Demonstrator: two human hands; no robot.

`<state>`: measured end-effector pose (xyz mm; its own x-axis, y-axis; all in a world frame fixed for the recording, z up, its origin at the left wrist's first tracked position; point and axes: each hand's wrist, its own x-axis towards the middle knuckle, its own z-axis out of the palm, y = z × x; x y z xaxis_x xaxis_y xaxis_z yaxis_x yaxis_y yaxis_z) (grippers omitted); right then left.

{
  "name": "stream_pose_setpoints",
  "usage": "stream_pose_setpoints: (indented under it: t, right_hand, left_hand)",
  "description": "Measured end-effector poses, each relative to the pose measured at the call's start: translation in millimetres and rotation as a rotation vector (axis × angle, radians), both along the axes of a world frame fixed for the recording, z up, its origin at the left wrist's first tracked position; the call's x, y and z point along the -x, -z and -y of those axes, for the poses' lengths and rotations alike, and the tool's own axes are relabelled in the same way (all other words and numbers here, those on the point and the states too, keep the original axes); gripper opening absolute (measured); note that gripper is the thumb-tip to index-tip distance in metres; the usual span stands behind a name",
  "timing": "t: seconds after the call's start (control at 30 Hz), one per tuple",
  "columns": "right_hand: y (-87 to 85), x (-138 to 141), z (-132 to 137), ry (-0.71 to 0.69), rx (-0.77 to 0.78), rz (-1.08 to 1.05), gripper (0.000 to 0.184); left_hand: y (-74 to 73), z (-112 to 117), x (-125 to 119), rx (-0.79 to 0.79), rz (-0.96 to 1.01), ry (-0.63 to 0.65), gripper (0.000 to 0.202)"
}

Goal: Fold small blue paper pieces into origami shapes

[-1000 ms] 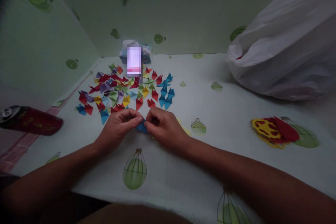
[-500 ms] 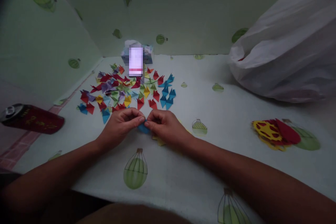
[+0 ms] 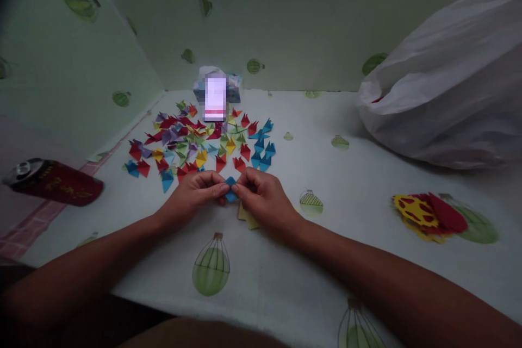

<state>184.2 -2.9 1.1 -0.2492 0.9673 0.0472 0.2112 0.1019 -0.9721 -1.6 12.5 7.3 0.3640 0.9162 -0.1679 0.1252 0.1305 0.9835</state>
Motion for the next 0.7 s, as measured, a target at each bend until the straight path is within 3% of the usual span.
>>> stream_pose_setpoints:
  t: [0.37, 0.53, 0.7]
  right_hand:
    - [3.7, 1.1, 2.6, -0.012, 0.053, -0.021, 0.027]
    - [1.7, 1.8, 0.8, -0.074, 0.151, -0.11, 0.027]
    - [3.2, 1.1, 1.0, 0.026, 0.05, -0.016, 0.028]
  left_hand:
    - [-1.8, -2.5, 1.0, -0.011, -0.01, 0.02, 0.021]
    - [-4.2, -2.7, 3.2, -0.056, -0.105, 0.125, 0.021]
    - [-2.2, -2.2, 0.7, 0.075, -0.036, 0.135, 0.022]
